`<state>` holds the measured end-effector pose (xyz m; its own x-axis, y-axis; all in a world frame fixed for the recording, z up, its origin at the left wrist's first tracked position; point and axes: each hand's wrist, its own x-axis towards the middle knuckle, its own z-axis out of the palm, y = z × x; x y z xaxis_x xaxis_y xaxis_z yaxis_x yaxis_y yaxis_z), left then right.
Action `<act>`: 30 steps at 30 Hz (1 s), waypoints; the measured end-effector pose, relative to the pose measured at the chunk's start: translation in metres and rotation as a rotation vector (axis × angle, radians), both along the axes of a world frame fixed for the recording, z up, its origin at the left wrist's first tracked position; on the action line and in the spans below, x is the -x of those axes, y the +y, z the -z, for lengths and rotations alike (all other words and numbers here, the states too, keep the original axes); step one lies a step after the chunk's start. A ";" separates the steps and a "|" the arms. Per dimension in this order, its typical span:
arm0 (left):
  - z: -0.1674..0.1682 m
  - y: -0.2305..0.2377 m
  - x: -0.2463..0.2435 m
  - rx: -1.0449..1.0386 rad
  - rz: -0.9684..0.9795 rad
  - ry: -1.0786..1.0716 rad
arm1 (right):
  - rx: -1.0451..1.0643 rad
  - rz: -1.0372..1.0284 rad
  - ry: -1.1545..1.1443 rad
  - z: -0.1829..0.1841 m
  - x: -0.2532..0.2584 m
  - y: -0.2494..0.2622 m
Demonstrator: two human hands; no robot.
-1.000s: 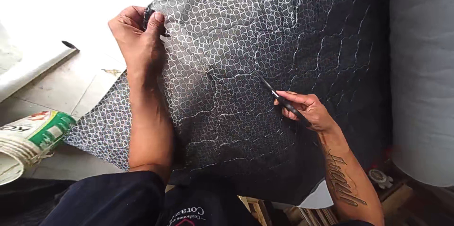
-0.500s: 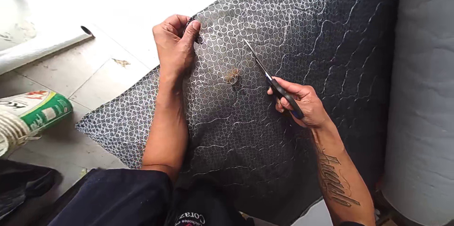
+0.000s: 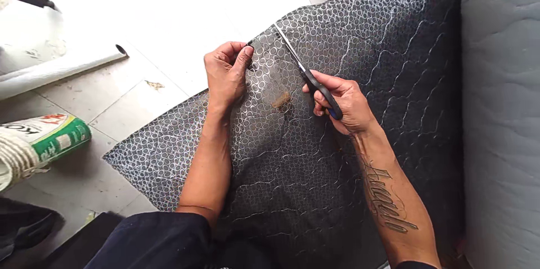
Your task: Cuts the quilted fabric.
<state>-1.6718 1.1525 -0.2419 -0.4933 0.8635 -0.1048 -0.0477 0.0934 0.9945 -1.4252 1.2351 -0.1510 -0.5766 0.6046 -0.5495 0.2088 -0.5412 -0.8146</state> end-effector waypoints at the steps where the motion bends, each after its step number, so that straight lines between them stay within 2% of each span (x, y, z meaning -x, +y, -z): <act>1: -0.001 -0.002 -0.001 -0.005 0.000 -0.001 | -0.011 -0.018 -0.010 0.000 0.006 0.003; 5: -0.008 -0.007 -0.003 -0.017 0.017 0.029 | -0.039 -0.019 0.006 0.000 0.036 0.012; 8: -0.007 -0.006 0.003 -0.028 0.000 0.100 | -0.076 0.090 0.251 -0.015 0.049 0.006; 10: -0.008 -0.007 0.010 0.044 0.019 0.373 | -0.223 0.092 0.334 -0.037 0.036 -0.008; 12: -0.016 -0.011 0.010 0.097 0.090 0.678 | -0.410 0.039 0.298 -0.058 -0.002 -0.041; 14: -0.032 -0.016 -0.006 0.019 0.174 0.817 | -0.484 -0.006 0.236 -0.075 -0.057 -0.094; 17: -0.054 -0.027 -0.059 -0.143 0.322 0.848 | -0.352 -0.067 0.152 -0.094 -0.141 -0.206; 20: -0.060 -0.034 -0.143 -0.218 0.746 0.759 | -0.168 -0.185 0.028 -0.121 -0.200 -0.333; 23: -0.057 -0.053 -0.246 -0.184 1.203 0.802 | 0.018 -0.272 -0.111 -0.158 -0.216 -0.447; 25: -0.056 -0.070 -0.312 -0.138 1.412 0.890 | -0.003 -0.187 -0.138 -0.175 -0.222 -0.508; 27: -0.059 -0.092 -0.370 -0.150 1.523 1.033 | -0.083 -0.043 -0.172 -0.184 -0.230 -0.566; 30: -0.070 -0.125 -0.438 -0.149 1.602 1.284 | -0.063 0.144 -0.237 -0.190 -0.228 -0.646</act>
<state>-1.2339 1.0277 -0.1715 0.8291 0.4765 -0.2924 0.5582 -0.7334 0.3880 -1.1969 0.5888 0.0387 -0.3424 0.7084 -0.6172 0.3222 -0.5285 -0.7854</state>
